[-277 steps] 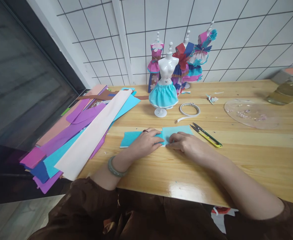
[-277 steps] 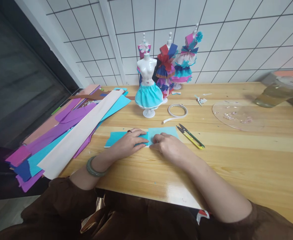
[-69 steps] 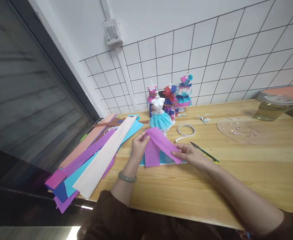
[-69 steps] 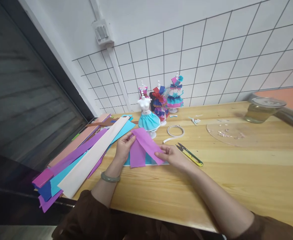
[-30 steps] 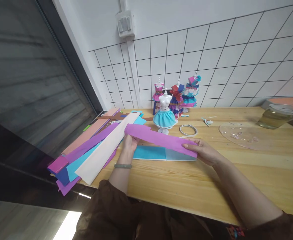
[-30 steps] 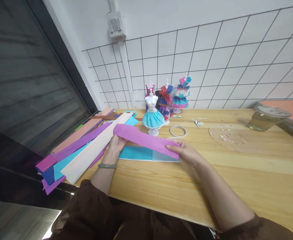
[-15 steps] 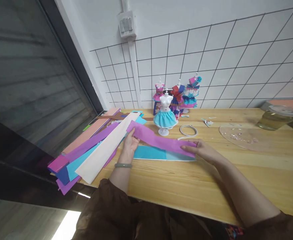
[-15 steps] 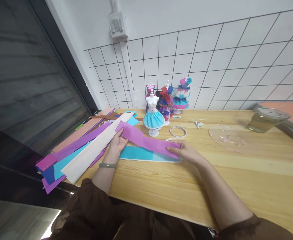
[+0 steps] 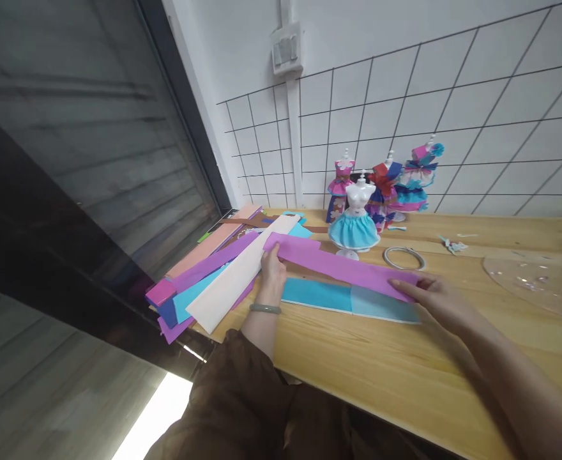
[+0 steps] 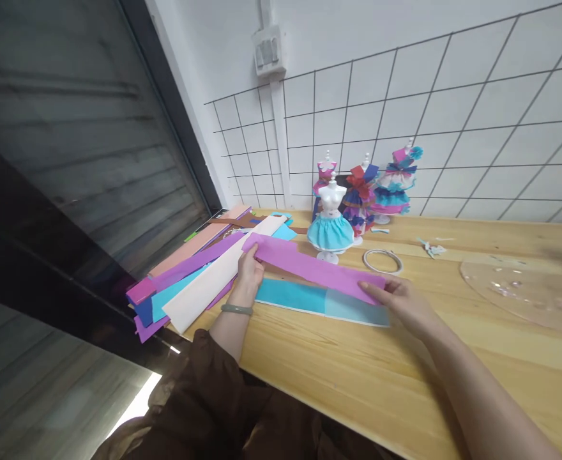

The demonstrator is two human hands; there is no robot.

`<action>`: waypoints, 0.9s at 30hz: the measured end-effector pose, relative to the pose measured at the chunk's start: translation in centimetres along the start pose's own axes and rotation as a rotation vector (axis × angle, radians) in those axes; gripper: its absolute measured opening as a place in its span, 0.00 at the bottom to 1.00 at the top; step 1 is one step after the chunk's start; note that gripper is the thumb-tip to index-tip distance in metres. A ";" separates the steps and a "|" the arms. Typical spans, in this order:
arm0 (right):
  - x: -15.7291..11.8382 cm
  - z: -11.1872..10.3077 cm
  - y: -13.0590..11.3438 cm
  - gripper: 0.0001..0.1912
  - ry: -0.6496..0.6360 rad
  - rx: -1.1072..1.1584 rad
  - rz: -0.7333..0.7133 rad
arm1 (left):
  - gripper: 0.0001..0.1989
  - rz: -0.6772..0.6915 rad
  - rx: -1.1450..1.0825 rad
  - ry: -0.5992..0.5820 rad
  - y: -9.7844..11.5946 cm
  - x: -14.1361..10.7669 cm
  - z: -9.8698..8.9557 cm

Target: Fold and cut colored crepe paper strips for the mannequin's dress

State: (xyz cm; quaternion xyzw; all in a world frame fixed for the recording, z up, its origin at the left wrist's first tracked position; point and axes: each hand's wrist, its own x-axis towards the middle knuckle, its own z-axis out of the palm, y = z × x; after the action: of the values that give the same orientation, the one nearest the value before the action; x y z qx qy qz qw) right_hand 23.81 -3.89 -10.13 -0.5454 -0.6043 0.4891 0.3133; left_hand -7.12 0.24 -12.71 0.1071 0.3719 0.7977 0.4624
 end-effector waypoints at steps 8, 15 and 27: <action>0.9 0.5 1.2 0.16 -0.041 0.032 -0.036 | 0.08 0.063 0.085 -0.002 1.8 0.7 -0.7; 0.4 1.6 1.1 0.25 -0.111 0.124 -0.054 | 0.03 0.218 0.037 0.061 7.2 3.1 -1.9; 0.4 2.5 1.5 0.25 -0.193 0.048 -0.085 | 0.08 0.467 0.499 0.205 15.8 6.0 -8.6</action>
State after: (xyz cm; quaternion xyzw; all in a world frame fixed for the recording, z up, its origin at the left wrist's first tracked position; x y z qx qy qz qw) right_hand 21.95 -4.22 -12.38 -0.4620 -0.6422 0.5401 0.2871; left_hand -25.27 -3.76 -8.84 0.2181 0.5652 0.7732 0.1877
